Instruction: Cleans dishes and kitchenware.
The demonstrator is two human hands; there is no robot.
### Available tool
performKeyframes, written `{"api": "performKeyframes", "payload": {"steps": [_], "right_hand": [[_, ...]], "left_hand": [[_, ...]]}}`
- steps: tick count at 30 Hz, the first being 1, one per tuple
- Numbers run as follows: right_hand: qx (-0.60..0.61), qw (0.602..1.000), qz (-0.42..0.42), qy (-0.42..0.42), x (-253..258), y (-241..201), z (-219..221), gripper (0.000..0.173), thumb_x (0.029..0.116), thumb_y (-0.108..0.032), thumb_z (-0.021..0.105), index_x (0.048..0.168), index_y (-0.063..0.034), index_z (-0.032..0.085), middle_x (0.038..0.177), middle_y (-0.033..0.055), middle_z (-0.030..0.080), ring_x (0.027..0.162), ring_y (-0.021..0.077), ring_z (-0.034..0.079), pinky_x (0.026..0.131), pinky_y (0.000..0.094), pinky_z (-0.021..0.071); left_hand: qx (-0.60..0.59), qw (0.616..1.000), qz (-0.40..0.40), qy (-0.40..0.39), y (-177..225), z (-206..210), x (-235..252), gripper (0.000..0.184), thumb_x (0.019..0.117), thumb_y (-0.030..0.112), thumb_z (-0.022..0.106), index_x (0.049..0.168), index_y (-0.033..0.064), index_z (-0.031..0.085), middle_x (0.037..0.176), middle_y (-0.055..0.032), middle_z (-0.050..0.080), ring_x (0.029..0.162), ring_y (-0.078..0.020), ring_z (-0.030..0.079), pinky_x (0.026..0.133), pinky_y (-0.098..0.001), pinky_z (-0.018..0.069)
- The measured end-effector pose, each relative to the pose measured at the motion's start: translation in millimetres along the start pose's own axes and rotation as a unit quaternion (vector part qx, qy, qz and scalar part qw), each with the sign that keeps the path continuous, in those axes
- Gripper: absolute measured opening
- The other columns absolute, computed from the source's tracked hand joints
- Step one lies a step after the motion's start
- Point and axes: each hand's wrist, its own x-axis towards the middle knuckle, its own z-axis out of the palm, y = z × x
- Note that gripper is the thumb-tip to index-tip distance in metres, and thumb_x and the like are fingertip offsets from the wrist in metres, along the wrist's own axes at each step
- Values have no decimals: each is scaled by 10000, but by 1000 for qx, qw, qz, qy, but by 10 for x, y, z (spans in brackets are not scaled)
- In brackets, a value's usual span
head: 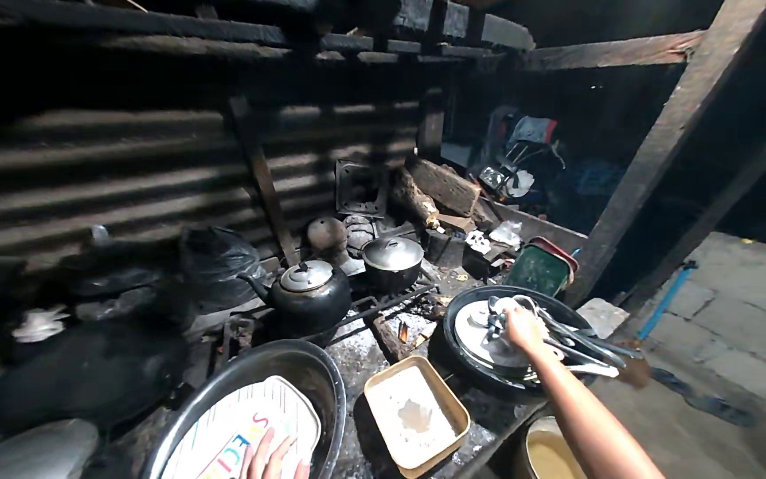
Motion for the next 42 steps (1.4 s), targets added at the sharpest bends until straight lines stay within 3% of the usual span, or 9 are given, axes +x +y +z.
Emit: {"api": "performKeyframes", "payload": {"steps": [5, 11, 20, 24, 28, 32, 35, 38, 42], "right_hand": [[-40, 980, -96, -170, -174, -348, 201, 457, 927, -128, 705, 1334, 34, 576, 1299, 319, 605, 1243, 495, 572, 1010, 676, 448], [-110, 974, -64, -187, -307, -499, 149, 540, 933, -113, 696, 1417, 33, 503, 1327, 331, 587, 1254, 508, 566, 1007, 665, 456], [-160, 978, -76, -106, -396, -551, 204, 446, 957, -137, 632, 1386, -50, 545, 1213, 306, 649, 1153, 510, 623, 901, 669, 492], [-107, 990, -70, -62, -365, -519, -105, 552, 924, -140, 680, 1441, -53, 510, 1228, 321, 640, 1163, 521, 613, 906, 683, 480], [-30, 995, -89, -46, -276, -449, -565, 527, 915, -69, 719, 1414, -24, 558, 1289, 339, 598, 1210, 538, 568, 974, 708, 438], [80, 987, -142, -8, -184, -353, -836, 447, 847, 17, 760, 1275, 20, 630, 1058, 304, 681, 995, 484, 657, 860, 684, 495], [137, 980, -144, -19, -207, -389, -1069, 397, 850, 58, 716, 1235, 54, 621, 1071, 293, 661, 1003, 440, 642, 868, 650, 484], [238, 959, -156, -5, -258, -395, -1158, 439, 759, 122, 737, 1177, 61, 616, 1029, 230, 647, 925, 326, 626, 814, 549, 510], [220, 952, -211, 37, -793, -880, -1051, 460, 760, 74, 784, 1191, 12, 636, 966, 233, 678, 840, 367, 667, 729, 574, 548]], "left_hand": [[-25, 1000, 10, -5, 83, 63, 10, 308, 940, 88, 636, 1190, -83, 690, 1483, -373, 442, 1422, -647, 258, 1186, -676, 197], [-24, 999, 17, -20, 71, 42, 1, 301, 944, 89, 624, 1191, -66, 697, 1484, -356, 454, 1416, -633, 290, 1181, -669, 223], [-73, 996, 40, -17, -10, 19, 60, 318, 941, 93, 593, 1186, -86, 689, 1428, -339, 520, 1393, -560, 395, 1174, -625, 280], [-110, 991, 70, -27, 91, 30, 179, 333, 939, 82, 587, 1199, -108, 670, 1366, -328, 573, 1330, -462, 518, 1124, -540, 401], [-165, 981, 78, -60, 364, 100, 367, 348, 940, 105, 581, 1212, -93, 668, 1350, -271, 610, 1312, -383, 555, 1116, -506, 416], [-211, 966, 104, -105, 654, 275, 543, 339, 947, 104, 587, 1230, -65, 667, 1320, -218, 643, 1287, -302, 584, 1107, -449, 439], [-248, 948, 95, -174, 914, 383, 653, 341, 968, 75, 589, 1275, -69, 634, 1321, -212, 638, 1271, -263, 591, 1105, -403, 446], [-316, 913, 41, -253, 1237, 506, 791, 355, 1005, 63, 563, 1328, -84, 568, 1310, -219, 625, 1218, -215, 616, 1052, -338, 490], [-481, 793, -163, -337, 1726, 747, 1005, 522, 1123, 292, 377, 1567, 35, 284, 1504, -228, 470, 1298, -311, 566, 1047, -436, 495]]}}
